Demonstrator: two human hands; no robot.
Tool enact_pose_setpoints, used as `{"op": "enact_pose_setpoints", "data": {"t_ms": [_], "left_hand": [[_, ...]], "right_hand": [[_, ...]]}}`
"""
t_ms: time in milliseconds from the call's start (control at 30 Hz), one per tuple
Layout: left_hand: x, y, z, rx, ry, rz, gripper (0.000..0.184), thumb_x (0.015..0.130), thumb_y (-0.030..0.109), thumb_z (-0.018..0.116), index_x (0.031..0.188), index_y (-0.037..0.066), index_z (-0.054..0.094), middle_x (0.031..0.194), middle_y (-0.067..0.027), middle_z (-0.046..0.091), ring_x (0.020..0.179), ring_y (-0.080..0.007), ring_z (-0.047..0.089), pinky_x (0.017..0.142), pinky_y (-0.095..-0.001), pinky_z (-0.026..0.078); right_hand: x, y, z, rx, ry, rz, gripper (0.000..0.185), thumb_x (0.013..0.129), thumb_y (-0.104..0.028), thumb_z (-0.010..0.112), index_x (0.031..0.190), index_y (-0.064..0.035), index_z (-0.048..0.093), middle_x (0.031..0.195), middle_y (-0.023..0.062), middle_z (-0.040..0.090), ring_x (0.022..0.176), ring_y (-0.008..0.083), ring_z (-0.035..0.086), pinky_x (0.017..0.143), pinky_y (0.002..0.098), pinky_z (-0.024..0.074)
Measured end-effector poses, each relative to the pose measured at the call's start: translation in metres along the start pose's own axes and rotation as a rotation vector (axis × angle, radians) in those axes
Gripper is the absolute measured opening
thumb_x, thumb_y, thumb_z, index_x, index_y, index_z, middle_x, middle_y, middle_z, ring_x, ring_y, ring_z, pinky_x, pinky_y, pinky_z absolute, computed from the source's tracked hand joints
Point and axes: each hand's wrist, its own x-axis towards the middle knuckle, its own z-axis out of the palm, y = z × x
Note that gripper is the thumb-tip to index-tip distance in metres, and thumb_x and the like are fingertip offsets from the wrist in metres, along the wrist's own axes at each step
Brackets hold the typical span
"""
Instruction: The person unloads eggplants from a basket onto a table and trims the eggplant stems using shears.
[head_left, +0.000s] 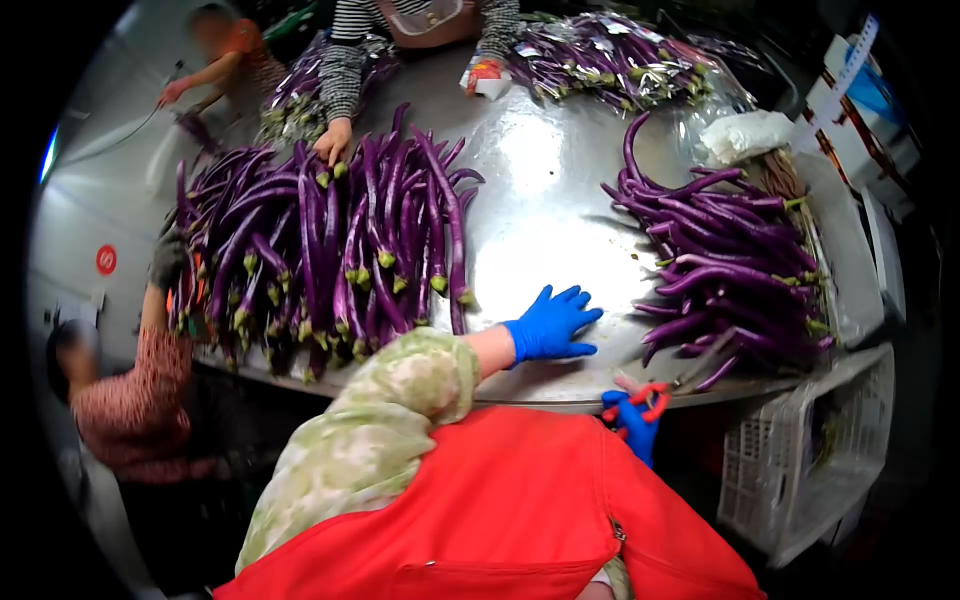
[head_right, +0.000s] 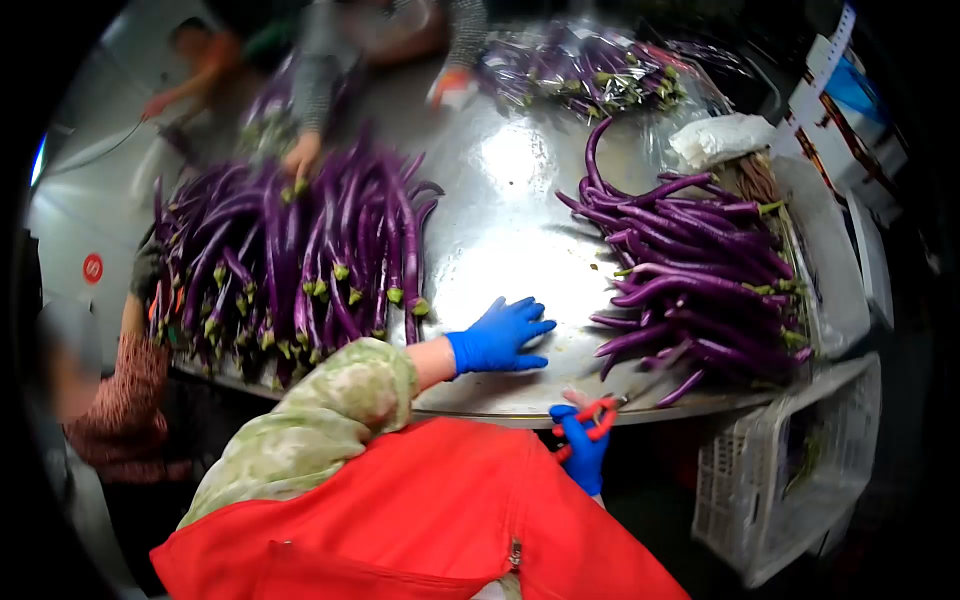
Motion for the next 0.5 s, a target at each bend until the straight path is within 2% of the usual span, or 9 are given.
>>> {"op": "enact_pose_setpoints", "data": {"t_ms": [33,100,133,200,233,300,367,433,500], "left_hand": [[0.009,0.008,0.013,-0.017,-0.053,-0.052,0.073,0.077,0.056,0.055,0.132,0.009,0.042,0.138,-0.0227,0.032,0.131,-0.0356,0.027,0.104,-0.0565,0.021],[0.008,-0.030,0.039,0.161,0.218,-0.423,0.071,0.073,0.053,0.061,0.122,0.002,0.048,0.134,-0.0228,0.036,0.127,-0.0361,0.031,0.097,-0.0537,0.030],[0.003,-0.076,0.059,0.338,0.566,-0.490,0.054,0.074,0.040,0.065,0.106,-0.002,0.054,0.115,-0.0236,0.052,0.108,-0.0327,0.049,0.082,-0.0463,0.042],[-0.026,-0.098,0.030,-0.302,0.602,-0.824,0.031,0.075,0.028,0.065,0.081,-0.001,0.057,0.073,-0.0196,0.058,0.064,-0.0259,0.058,0.061,-0.0365,0.046],[-0.027,-0.089,0.030,-0.174,0.696,-0.760,0.039,0.073,0.034,0.066,0.086,-0.001,0.054,0.073,-0.0210,0.057,0.071,-0.0363,0.058,0.069,-0.0421,0.047],[-0.021,-0.059,0.019,-0.069,0.381,-0.843,0.042,0.073,0.038,0.066,0.086,-0.001,0.056,0.075,-0.0192,0.060,0.073,-0.0355,0.060,0.070,-0.0412,0.047],[-0.006,-0.057,0.011,-0.237,0.376,-0.977,0.044,0.074,0.041,0.065,0.090,0.000,0.059,0.083,-0.0178,0.063,0.078,-0.0330,0.061,0.072,-0.0396,0.047],[0.007,-0.050,0.011,-0.177,0.641,-0.909,0.044,0.076,0.035,0.063,0.109,0.005,0.060,0.090,-0.0161,0.063,0.082,-0.0327,0.060,0.075,-0.0392,0.047],[0.020,-0.047,-0.008,0.377,0.717,-0.714,0.045,0.077,0.030,0.063,0.117,0.009,0.057,0.103,-0.0170,0.060,0.092,-0.0331,0.057,0.080,-0.0401,0.046]], "right_hand": [[0.002,-0.016,-0.030,-0.052,-0.020,0.031,0.041,0.076,-0.006,0.058,0.115,0.0020,0.049,0.091,0.0106,0.060,0.072,0.0133,0.056,0.063,0.0240,0.0463],[0.016,-0.024,-0.093,-0.103,-0.077,-0.098,0.044,0.074,-0.006,0.057,0.116,0.0047,0.047,0.090,0.0125,0.059,0.076,0.0157,0.057,0.067,0.0263,0.0477],[0.021,-0.026,-0.116,0.010,-0.066,-0.246,0.045,0.074,-0.007,0.057,0.116,0.0065,0.045,0.088,0.0137,0.059,0.077,0.0175,0.058,0.068,0.0272,0.0486],[0.016,-0.068,-0.139,-0.069,-0.006,-0.181,0.042,0.076,-0.005,0.055,0.115,0.0031,0.043,0.088,0.0143,0.058,0.078,0.0179,0.058,0.072,0.0311,0.0484],[0.014,-0.090,-0.143,-0.040,0.055,-0.125,0.041,0.077,-0.005,0.055,0.115,0.0017,0.043,0.090,0.0142,0.058,0.078,0.0177,0.058,0.074,0.0321,0.0480],[0.017,-0.119,-0.146,0.054,0.037,-0.183,0.040,0.077,-0.005,0.055,0.115,-0.0024,0.041,0.101,0.0137,0.057,0.082,0.0174,0.057,0.075,0.0302,0.0472],[0.023,-0.131,-0.151,0.096,0.055,-0.239,0.044,0.077,-0.005,0.055,0.118,-0.0032,0.040,0.103,0.0142,0.057,0.084,0.0175,0.056,0.074,0.0303,0.0474],[0.029,-0.138,-0.157,0.087,0.109,-0.225,0.047,0.076,-0.005,0.054,0.121,-0.0029,0.040,0.101,0.0140,0.057,0.083,0.0176,0.056,0.074,0.0301,0.0472],[0.031,-0.140,-0.163,0.070,0.104,-0.230,0.043,0.076,-0.008,0.055,0.117,-0.0013,0.045,0.093,0.0133,0.058,0.080,0.0171,0.056,0.072,0.0298,0.0467]]}}
